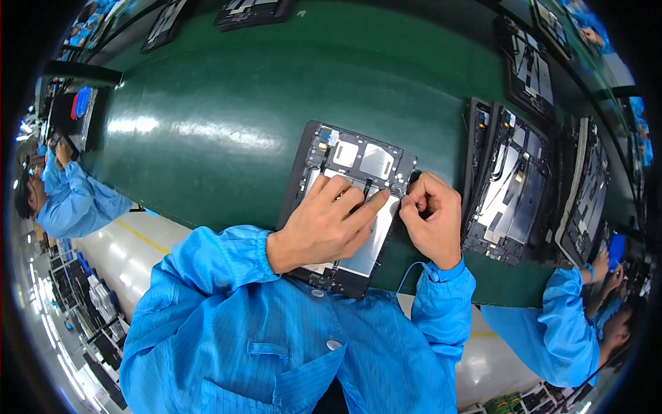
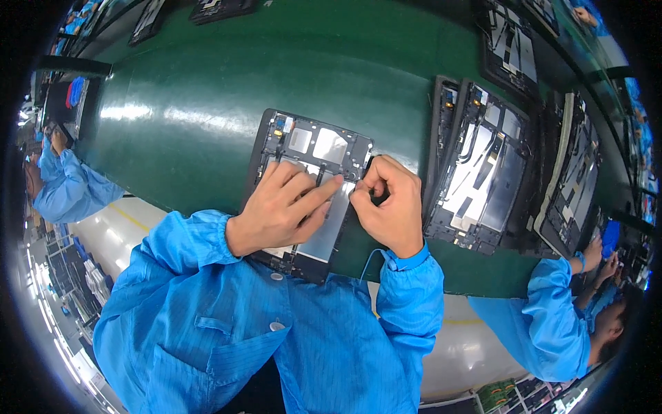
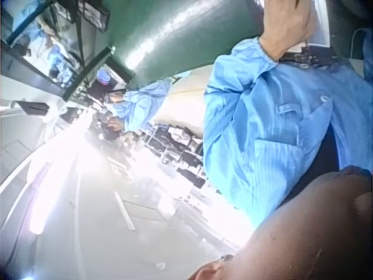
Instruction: The person connects internal cables and components inside tablet casings by hand, places each assembled tablet onto the conveyor belt, and takes another tablet casing to assemble.
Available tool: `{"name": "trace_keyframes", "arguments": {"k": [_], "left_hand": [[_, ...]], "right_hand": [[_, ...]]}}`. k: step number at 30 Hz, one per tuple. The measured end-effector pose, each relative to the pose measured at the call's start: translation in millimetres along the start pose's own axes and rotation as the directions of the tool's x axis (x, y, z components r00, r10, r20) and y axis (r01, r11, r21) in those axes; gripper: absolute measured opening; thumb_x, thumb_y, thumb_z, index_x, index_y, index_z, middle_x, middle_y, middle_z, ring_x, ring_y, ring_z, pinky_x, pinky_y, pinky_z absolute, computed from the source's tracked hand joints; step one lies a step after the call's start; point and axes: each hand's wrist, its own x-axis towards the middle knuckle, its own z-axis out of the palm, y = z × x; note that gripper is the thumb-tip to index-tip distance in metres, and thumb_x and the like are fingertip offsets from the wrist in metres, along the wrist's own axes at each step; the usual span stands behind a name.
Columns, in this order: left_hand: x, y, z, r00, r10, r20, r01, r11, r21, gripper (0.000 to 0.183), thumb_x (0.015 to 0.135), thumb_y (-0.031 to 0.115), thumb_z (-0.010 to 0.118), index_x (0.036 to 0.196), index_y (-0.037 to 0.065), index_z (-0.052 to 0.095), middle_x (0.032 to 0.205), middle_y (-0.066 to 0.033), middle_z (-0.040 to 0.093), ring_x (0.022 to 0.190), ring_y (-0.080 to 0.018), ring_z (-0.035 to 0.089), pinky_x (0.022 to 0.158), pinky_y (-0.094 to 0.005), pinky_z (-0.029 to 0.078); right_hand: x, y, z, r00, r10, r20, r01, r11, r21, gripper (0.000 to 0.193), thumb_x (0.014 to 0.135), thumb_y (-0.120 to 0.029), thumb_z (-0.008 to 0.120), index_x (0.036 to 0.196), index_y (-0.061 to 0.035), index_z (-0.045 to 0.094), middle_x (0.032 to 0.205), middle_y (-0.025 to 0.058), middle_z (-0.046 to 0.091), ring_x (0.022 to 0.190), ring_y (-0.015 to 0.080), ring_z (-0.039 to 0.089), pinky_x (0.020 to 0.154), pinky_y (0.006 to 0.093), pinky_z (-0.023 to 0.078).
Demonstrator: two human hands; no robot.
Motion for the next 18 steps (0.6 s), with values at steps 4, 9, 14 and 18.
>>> {"name": "trace_keyframes", "arguments": {"k": [4, 9, 14, 18], "left_hand": [[-0.1, -0.1, 0.3, 1.0, -0.004, -0.012, 0.004, 1.0, -0.002, 0.047, 0.089, 0.012, 0.082, 0.135, 0.005, 0.077, 0.097, -0.0055, 0.06, 0.093, -0.0272, 0.055, 0.079, -0.042, 0.045], [3.9, -1.5, -1.9, 1.0, 0.012, -0.006, -0.012, 1.0, 0.004, 0.047, 0.088, 0.012, 0.082, 0.135, 0.004, 0.076, 0.097, -0.0052, 0.06, 0.092, -0.0263, 0.055, 0.079, -0.0411, 0.044], [6.3, -5.1, -2.2, 0.995, 0.081, 0.064, -0.085, 0.994, 0.074, 0.051, 0.088, 0.015, 0.082, 0.136, 0.002, 0.074, 0.103, -0.0064, 0.064, 0.093, -0.0254, 0.059, 0.08, -0.0403, 0.046], [10.1, -13.1, -7.3, 0.988, 0.142, 0.065, -0.147, 0.986, 0.078, 0.051, 0.086, 0.015, 0.082, 0.135, 0.001, 0.075, 0.118, -0.0093, 0.07, 0.097, -0.0255, 0.062, 0.082, -0.04, 0.05]], "right_hand": [[0.5, -3.5, -0.5, 1.0, 0.012, 0.005, -0.012, 1.0, -0.005, 0.016, 0.084, 0.007, 0.068, 0.079, 0.0016, 0.054, 0.079, 0.0019, 0.048, 0.073, 0.0101, 0.041, 0.065, 0.0287, 0.034], [1.2, -4.9, -1.5, 1.0, 0.01, 0.012, -0.01, 0.999, -0.035, 0.021, 0.086, 0.006, 0.071, 0.079, 0.0014, 0.052, 0.079, 0.0026, 0.047, 0.074, 0.0101, 0.042, 0.065, 0.0288, 0.034], [7.6, -8.0, 8.1, 0.991, -0.05, -0.125, 0.047, 0.998, -0.029, 0.014, 0.084, 0.003, 0.077, 0.083, 0.0013, 0.064, 0.078, 0.0074, 0.052, 0.071, 0.0153, 0.05, 0.062, 0.0332, 0.04], [28.4, -8.4, 12.3, 0.972, -0.202, -0.121, 0.173, 0.961, -0.214, 0.012, 0.086, -0.002, 0.086, 0.093, -0.0002, 0.077, 0.088, 0.0086, 0.055, 0.08, 0.0214, 0.056, 0.07, 0.035, 0.044]]}}
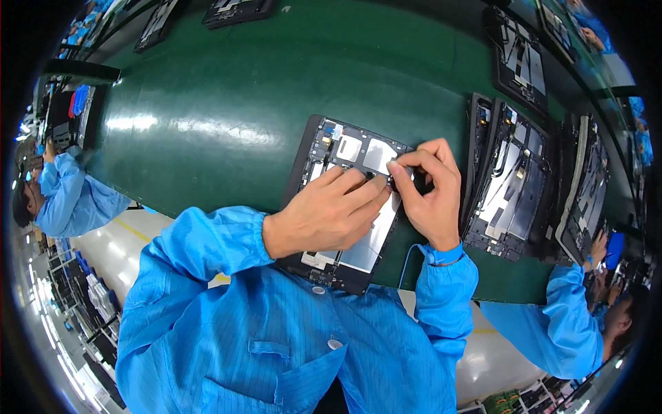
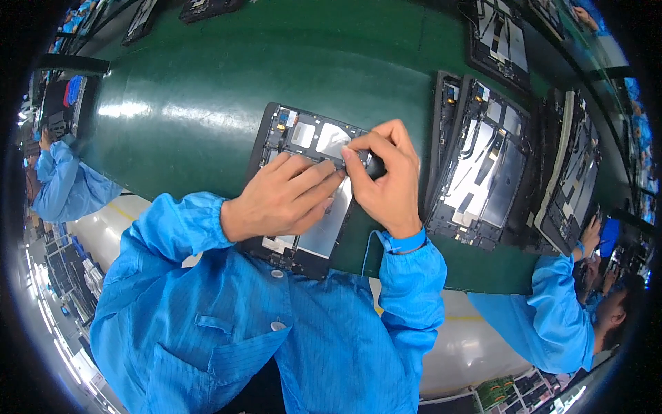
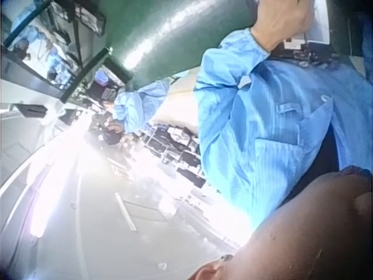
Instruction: The person connects internal cables and components inside tablet casings by hand, places each assembled tablet onto the conveyor belt, and takes another tablet casing to assemble.
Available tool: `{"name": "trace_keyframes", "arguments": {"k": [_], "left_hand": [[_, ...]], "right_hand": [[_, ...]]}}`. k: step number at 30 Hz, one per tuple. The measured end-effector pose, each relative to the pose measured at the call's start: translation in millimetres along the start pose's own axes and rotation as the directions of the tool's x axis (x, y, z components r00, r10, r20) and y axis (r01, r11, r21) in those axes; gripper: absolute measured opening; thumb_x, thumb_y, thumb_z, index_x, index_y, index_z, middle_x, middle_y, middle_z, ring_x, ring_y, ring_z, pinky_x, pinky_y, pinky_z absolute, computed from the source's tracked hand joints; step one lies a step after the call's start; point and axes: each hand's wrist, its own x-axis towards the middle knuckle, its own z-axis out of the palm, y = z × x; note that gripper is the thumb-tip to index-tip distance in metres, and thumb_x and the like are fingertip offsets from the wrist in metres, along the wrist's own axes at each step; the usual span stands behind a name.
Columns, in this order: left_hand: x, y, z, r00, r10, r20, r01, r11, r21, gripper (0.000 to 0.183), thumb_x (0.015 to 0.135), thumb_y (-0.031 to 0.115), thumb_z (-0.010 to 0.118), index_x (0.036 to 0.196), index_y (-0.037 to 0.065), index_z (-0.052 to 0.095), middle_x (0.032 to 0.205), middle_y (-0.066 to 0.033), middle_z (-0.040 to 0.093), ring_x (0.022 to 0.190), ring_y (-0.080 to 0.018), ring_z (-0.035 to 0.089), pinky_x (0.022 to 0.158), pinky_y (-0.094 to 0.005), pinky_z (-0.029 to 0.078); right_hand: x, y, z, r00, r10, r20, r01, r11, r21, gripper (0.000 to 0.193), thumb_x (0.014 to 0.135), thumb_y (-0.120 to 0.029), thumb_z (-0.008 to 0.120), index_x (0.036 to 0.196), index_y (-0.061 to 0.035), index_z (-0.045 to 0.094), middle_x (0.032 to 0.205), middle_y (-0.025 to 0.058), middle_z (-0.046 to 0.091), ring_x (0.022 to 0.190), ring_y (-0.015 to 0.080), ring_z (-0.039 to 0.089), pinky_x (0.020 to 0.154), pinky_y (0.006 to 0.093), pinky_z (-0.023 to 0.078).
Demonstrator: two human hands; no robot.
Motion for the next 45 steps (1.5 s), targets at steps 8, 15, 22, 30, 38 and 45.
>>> {"name": "trace_keyframes", "arguments": {"k": [8, 15, 22, 30, 38, 45], "left_hand": [[5.8, -17.7, 0.7, 0.982, 0.19, -0.021, -0.191, 0.981, -0.045, 0.033, 0.084, 0.015, 0.077, 0.11, -0.005, 0.079, 0.13, -0.0139, 0.071, 0.098, -0.0238, 0.063, 0.08, -0.0367, 0.049], [4.2, -19.0, 4.5, 0.985, 0.17, -0.019, -0.171, 0.982, -0.085, 0.037, 0.083, 0.014, 0.077, 0.113, -0.007, 0.079, 0.129, -0.0145, 0.072, 0.098, -0.0237, 0.063, 0.079, -0.0369, 0.049], [4.0, -19.3, 0.5, 0.986, 0.168, 0.004, -0.167, 0.982, -0.089, 0.041, 0.082, 0.015, 0.076, 0.116, -0.007, 0.078, 0.131, -0.014, 0.073, 0.099, -0.0235, 0.063, 0.081, -0.0368, 0.05], [20.1, -34.8, -3.2, 0.954, 0.299, 0.0, -0.299, 0.954, -0.005, 0.032, 0.079, 0.018, 0.077, 0.105, -0.001, 0.079, 0.125, -0.0108, 0.075, 0.099, -0.0228, 0.063, 0.083, -0.0359, 0.051], [18.5, -40.9, 5.3, 0.956, 0.288, -0.061, -0.293, 0.952, -0.09, 0.044, 0.069, 0.013, 0.077, 0.111, 0.0, 0.082, 0.118, -0.0055, 0.078, 0.083, -0.0195, 0.059, 0.073, -0.035, 0.049], [18.6, -42.1, 4.8, 0.967, 0.244, -0.075, -0.252, 0.958, -0.135, 0.041, 0.071, 0.012, 0.076, 0.11, 0.002, 0.084, 0.121, -0.0057, 0.08, 0.084, -0.0201, 0.06, 0.074, -0.0359, 0.051]], "right_hand": [[6.1, 7.5, 3.1, 0.993, 0.121, 0.019, -0.122, 0.987, 0.106, 0.016, 0.083, -0.005, 0.091, 0.098, -0.0049, 0.088, 0.089, 0.0049, 0.051, 0.087, 0.0199, 0.053, 0.073, 0.0331, 0.043], [2.5, 10.9, 1.6, 0.99, 0.136, 0.03, -0.139, 0.978, 0.156, 0.013, 0.085, -0.004, 0.09, 0.098, -0.0033, 0.087, 0.091, 0.0042, 0.052, 0.087, 0.0173, 0.053, 0.073, 0.0311, 0.042], [0.4, 10.8, 3.5, 0.976, 0.215, 0.024, -0.214, 0.949, 0.232, 0.008, 0.091, -0.003, 0.086, 0.099, -0.0019, 0.084, 0.094, 0.0021, 0.054, 0.079, 0.0112, 0.05, 0.066, 0.0272, 0.039], [6.7, 1.3, 0.1, 0.986, 0.164, 0.026, -0.165, 0.985, 0.047, 0.021, 0.093, -0.006, 0.087, 0.114, -0.0059, 0.086, 0.084, 0.0009, 0.05, 0.073, 0.0094, 0.045, 0.061, 0.0284, 0.035], [-23.9, -8.0, -13.5, 0.908, 0.365, 0.205, -0.408, 0.881, 0.239, 0.065, 0.096, 0.005, 0.077, 0.158, -0.0071, 0.061, 0.078, -0.0053, 0.04, 0.067, 0.0013, 0.041, 0.059, 0.0225, 0.032], [-19.7, -6.8, -16.9, 0.868, 0.403, 0.29, -0.486, 0.81, 0.329, 0.069, 0.098, 0.008, 0.075, 0.163, -0.0088, 0.056, 0.081, -0.006, 0.044, 0.071, 0.0002, 0.044, 0.063, 0.0194, 0.037]]}}
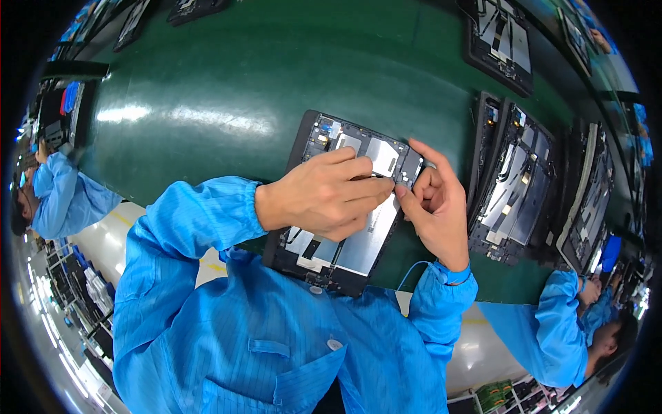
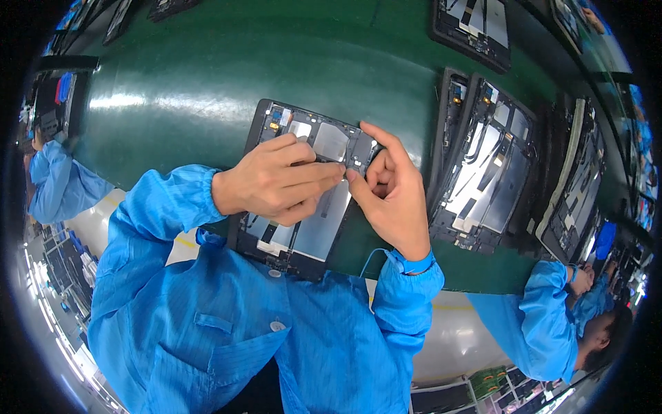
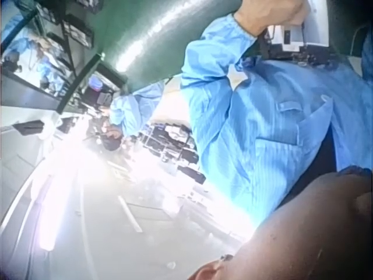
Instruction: The person connects internal cables and components inside tablet casings by hand, places each assembled tablet onto the conveyor belt, and takes another tablet casing to assemble.
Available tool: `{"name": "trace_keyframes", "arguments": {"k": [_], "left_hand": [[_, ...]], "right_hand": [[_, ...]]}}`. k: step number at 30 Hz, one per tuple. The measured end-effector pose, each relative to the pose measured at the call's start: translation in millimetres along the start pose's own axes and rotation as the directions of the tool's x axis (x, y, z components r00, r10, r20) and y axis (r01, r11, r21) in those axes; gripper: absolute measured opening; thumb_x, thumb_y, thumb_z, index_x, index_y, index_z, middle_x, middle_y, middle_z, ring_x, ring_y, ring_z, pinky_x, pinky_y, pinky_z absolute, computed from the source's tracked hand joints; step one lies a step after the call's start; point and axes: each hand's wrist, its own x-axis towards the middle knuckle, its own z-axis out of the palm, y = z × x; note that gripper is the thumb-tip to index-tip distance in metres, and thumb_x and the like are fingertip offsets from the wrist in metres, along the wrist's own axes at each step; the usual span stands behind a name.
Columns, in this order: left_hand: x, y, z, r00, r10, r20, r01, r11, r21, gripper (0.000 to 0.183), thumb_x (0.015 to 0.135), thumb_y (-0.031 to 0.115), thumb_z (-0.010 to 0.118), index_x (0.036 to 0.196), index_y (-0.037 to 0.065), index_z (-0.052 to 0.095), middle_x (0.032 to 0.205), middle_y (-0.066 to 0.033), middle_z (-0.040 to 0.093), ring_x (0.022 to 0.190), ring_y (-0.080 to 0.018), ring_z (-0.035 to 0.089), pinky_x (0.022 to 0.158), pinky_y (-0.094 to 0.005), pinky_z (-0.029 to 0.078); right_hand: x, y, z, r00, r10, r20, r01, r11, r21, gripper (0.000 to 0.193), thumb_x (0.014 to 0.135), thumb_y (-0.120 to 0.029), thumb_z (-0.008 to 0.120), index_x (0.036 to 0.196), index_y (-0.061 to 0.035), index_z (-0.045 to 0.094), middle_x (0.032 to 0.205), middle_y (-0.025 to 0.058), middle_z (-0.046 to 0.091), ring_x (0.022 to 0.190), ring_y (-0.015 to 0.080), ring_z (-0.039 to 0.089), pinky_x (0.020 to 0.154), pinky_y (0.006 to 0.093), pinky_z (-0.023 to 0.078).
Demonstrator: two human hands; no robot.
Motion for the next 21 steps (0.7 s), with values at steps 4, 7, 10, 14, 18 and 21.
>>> {"name": "trace_keyframes", "arguments": {"k": [4, 7, 10, 14, 18, 21], "left_hand": [[-1.6, 0.1, 0.9, 1.0, -0.019, -0.001, 0.019, 0.999, -0.028, 0.04, 0.071, 0.012, 0.077, 0.109, 0.002, 0.083, 0.122, -0.006, 0.08, 0.085, -0.0206, 0.06, 0.074, -0.0366, 0.052], [-0.4, 0.0, -0.6, 1.0, -0.018, 0.01, 0.018, 0.999, -0.034, 0.039, 0.071, 0.012, 0.078, 0.108, 0.002, 0.083, 0.122, -0.0063, 0.08, 0.086, -0.0211, 0.061, 0.075, -0.0369, 0.052], [-0.2, 0.0, -2.1, 1.0, -0.018, 0.017, 0.019, 0.999, -0.037, 0.038, 0.071, 0.012, 0.078, 0.108, 0.002, 0.083, 0.122, -0.0068, 0.08, 0.087, -0.0214, 0.062, 0.076, -0.0369, 0.052], [-2.8, 0.8, -0.3, 1.0, -0.003, 0.027, 0.004, 1.0, -0.012, 0.04, 0.072, 0.014, 0.079, 0.11, 0.001, 0.082, 0.126, -0.0083, 0.079, 0.09, -0.0219, 0.063, 0.076, -0.0365, 0.051], [-1.3, 0.6, 2.3, 1.0, 0.004, 0.015, -0.004, 1.0, -0.005, 0.043, 0.072, 0.015, 0.08, 0.113, 0.001, 0.082, 0.131, -0.009, 0.078, 0.094, -0.0221, 0.064, 0.076, -0.0364, 0.05], [-1.7, 0.7, 1.7, 0.998, 0.009, 0.056, -0.008, 1.0, -0.002, 0.044, 0.072, 0.018, 0.081, 0.114, 0.002, 0.081, 0.133, -0.009, 0.077, 0.097, -0.022, 0.064, 0.075, -0.037, 0.049]], "right_hand": [[-1.1, -1.1, 0.1, 1.0, 0.029, 0.004, -0.029, 0.998, 0.061, 0.069, 0.098, 0.01, 0.075, 0.162, -0.0079, 0.056, 0.084, -0.0056, 0.044, 0.073, 0.0005, 0.045, 0.066, 0.0191, 0.041], [-1.9, -3.2, 0.8, 0.999, 0.049, 0.005, -0.049, 0.996, 0.081, 0.071, 0.097, 0.011, 0.076, 0.162, -0.0073, 0.055, 0.085, -0.0054, 0.044, 0.074, 0.0007, 0.045, 0.067, 0.0188, 0.042], [0.2, 0.4, -0.6, 0.999, 0.039, 0.01, -0.04, 0.997, 0.073, 0.072, 0.096, 0.012, 0.076, 0.162, -0.0078, 0.055, 0.085, -0.0055, 0.044, 0.074, 0.0008, 0.046, 0.067, 0.0189, 0.043], [0.7, -1.9, -0.4, 0.998, 0.057, 0.014, -0.057, 0.996, 0.072, 0.073, 0.095, 0.014, 0.075, 0.162, -0.0081, 0.056, 0.085, -0.0055, 0.045, 0.075, 0.0007, 0.047, 0.067, 0.0188, 0.043], [1.1, -4.0, -1.2, 0.998, 0.063, 0.013, -0.063, 0.997, 0.047, 0.075, 0.093, 0.014, 0.075, 0.162, -0.0084, 0.056, 0.083, -0.0056, 0.046, 0.074, 0.0004, 0.047, 0.067, 0.0187, 0.043], [0.9, -3.5, -1.0, 0.997, 0.074, 0.007, -0.074, 0.996, 0.049, 0.075, 0.093, 0.014, 0.075, 0.162, -0.0083, 0.056, 0.082, -0.0056, 0.046, 0.073, 0.0003, 0.047, 0.066, 0.0188, 0.044]]}}
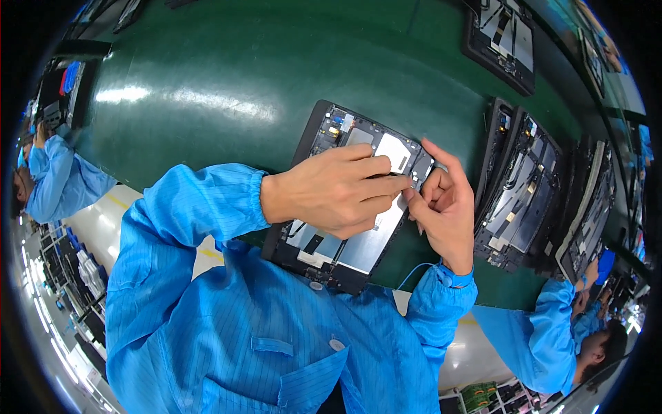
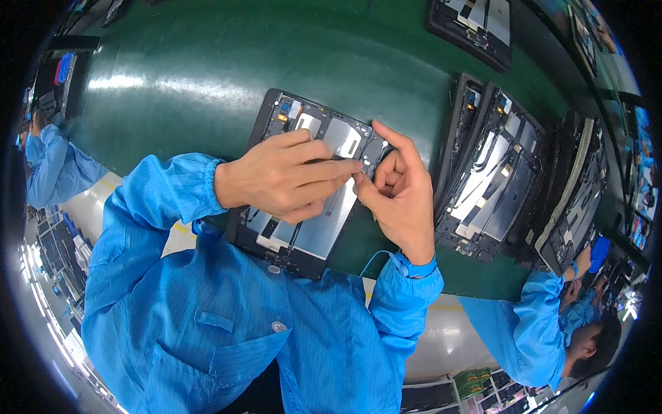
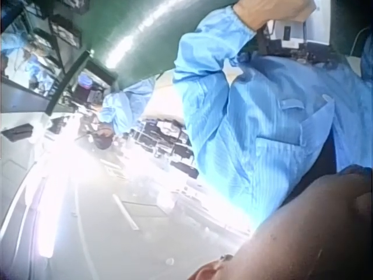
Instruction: The person connects internal cables and components inside tablet casings by hand, places each assembled tablet onto the conveyor belt, and takes another tablet casing to assemble.
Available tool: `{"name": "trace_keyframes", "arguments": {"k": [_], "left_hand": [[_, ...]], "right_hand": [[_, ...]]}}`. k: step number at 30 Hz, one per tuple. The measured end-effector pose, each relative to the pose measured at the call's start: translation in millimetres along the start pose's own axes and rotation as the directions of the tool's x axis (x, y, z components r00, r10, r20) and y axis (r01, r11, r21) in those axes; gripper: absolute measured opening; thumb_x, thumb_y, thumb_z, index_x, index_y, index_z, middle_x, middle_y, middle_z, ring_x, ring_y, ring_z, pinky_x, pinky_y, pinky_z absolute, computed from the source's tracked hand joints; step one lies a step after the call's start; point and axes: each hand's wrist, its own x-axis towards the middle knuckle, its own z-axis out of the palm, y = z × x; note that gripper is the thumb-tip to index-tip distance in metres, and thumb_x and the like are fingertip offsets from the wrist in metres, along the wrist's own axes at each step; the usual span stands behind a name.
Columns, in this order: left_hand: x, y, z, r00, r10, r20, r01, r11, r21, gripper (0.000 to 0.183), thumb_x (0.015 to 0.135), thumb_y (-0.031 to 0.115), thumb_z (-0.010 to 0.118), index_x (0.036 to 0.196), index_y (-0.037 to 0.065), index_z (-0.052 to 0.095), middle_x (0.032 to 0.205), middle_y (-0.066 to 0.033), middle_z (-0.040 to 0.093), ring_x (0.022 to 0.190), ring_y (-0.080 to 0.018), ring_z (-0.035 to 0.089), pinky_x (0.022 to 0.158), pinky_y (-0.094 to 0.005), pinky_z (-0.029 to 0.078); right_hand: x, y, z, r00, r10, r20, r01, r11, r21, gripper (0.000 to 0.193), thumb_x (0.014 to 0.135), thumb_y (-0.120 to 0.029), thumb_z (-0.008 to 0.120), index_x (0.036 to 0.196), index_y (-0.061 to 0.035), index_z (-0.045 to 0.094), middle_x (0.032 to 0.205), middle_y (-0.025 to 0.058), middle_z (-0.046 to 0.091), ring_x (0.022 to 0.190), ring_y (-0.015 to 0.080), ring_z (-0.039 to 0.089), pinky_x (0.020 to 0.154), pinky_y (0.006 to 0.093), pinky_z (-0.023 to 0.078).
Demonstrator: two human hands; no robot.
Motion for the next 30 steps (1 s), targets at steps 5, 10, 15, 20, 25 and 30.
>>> {"name": "trace_keyframes", "arguments": {"k": [5, 10, 15, 20, 25, 30], "left_hand": [[-2.7, -0.5, 2.8, 1.0, -0.005, -0.011, 0.005, 1.0, 0.007, 0.044, 0.071, 0.02, 0.081, 0.112, 0.003, 0.081, 0.129, -0.0071, 0.077, 0.097, -0.0222, 0.064, 0.076, -0.0376, 0.05], [-3.0, 0.1, 3.4, 1.0, -0.005, -0.015, 0.006, 1.0, 0.016, 0.044, 0.071, 0.02, 0.081, 0.111, 0.002, 0.081, 0.128, -0.0065, 0.078, 0.097, -0.0222, 0.064, 0.077, -0.0375, 0.05], [-2.6, 0.4, 2.0, 1.0, -0.005, -0.028, 0.006, 1.0, 0.026, 0.043, 0.071, 0.021, 0.08, 0.11, 0.002, 0.081, 0.128, -0.0062, 0.078, 0.096, -0.0221, 0.063, 0.076, -0.0372, 0.05], [-2.2, 0.9, 1.4, 1.0, -0.006, -0.019, 0.007, 1.0, 0.029, 0.041, 0.071, 0.021, 0.079, 0.108, 0.002, 0.082, 0.128, -0.006, 0.078, 0.095, -0.0222, 0.062, 0.075, -0.0368, 0.049], [-3.3, 2.1, 0.7, 1.0, 0.005, -0.004, -0.004, 0.998, 0.059, 0.041, 0.072, 0.022, 0.08, 0.108, 0.003, 0.081, 0.128, -0.0058, 0.078, 0.096, -0.022, 0.061, 0.074, -0.0363, 0.049], [-5.1, 3.7, 1.4, 1.0, 0.009, 0.011, -0.01, 0.996, 0.088, 0.04, 0.073, 0.024, 0.08, 0.107, 0.003, 0.081, 0.129, -0.0058, 0.077, 0.096, -0.0219, 0.061, 0.074, -0.0361, 0.049]], "right_hand": [[-0.3, -1.1, 0.5, 1.0, 0.011, -0.003, -0.011, 1.0, 0.014, 0.075, 0.093, 0.015, 0.075, 0.163, -0.0083, 0.056, 0.082, -0.0056, 0.047, 0.073, 0.0003, 0.048, 0.066, 0.019, 0.044], [-0.3, 1.8, -0.1, 1.0, 0.0, -0.004, 0.0, 1.0, 0.016, 0.075, 0.094, 0.015, 0.074, 0.163, -0.008, 0.055, 0.082, -0.0054, 0.048, 0.073, 0.0005, 0.048, 0.065, 0.0191, 0.043], [-2.0, -1.5, -0.5, 1.0, 0.029, 0.003, -0.029, 0.999, 0.046, 0.075, 0.094, 0.015, 0.074, 0.163, -0.008, 0.055, 0.082, -0.005, 0.048, 0.072, 0.0008, 0.049, 0.064, 0.0197, 0.043], [-2.4, -0.6, 0.4, 0.999, 0.033, -0.003, -0.033, 0.998, 0.057, 0.075, 0.095, 0.014, 0.074, 0.164, -0.0084, 0.054, 0.083, -0.005, 0.048, 0.072, 0.0009, 0.049, 0.065, 0.0196, 0.042], [-1.8, 3.5, 2.2, 0.999, -0.006, -0.034, 0.005, 1.0, -0.019, 0.076, 0.092, 0.014, 0.076, 0.162, -0.009, 0.057, 0.081, -0.0055, 0.048, 0.072, 0.0009, 0.047, 0.065, 0.0194, 0.042], [-2.6, 6.8, 4.1, 0.997, -0.041, -0.062, 0.038, 0.998, -0.048, 0.077, 0.092, 0.013, 0.076, 0.164, -0.0089, 0.056, 0.08, -0.0057, 0.048, 0.071, 0.0007, 0.047, 0.065, 0.0193, 0.042]]}}
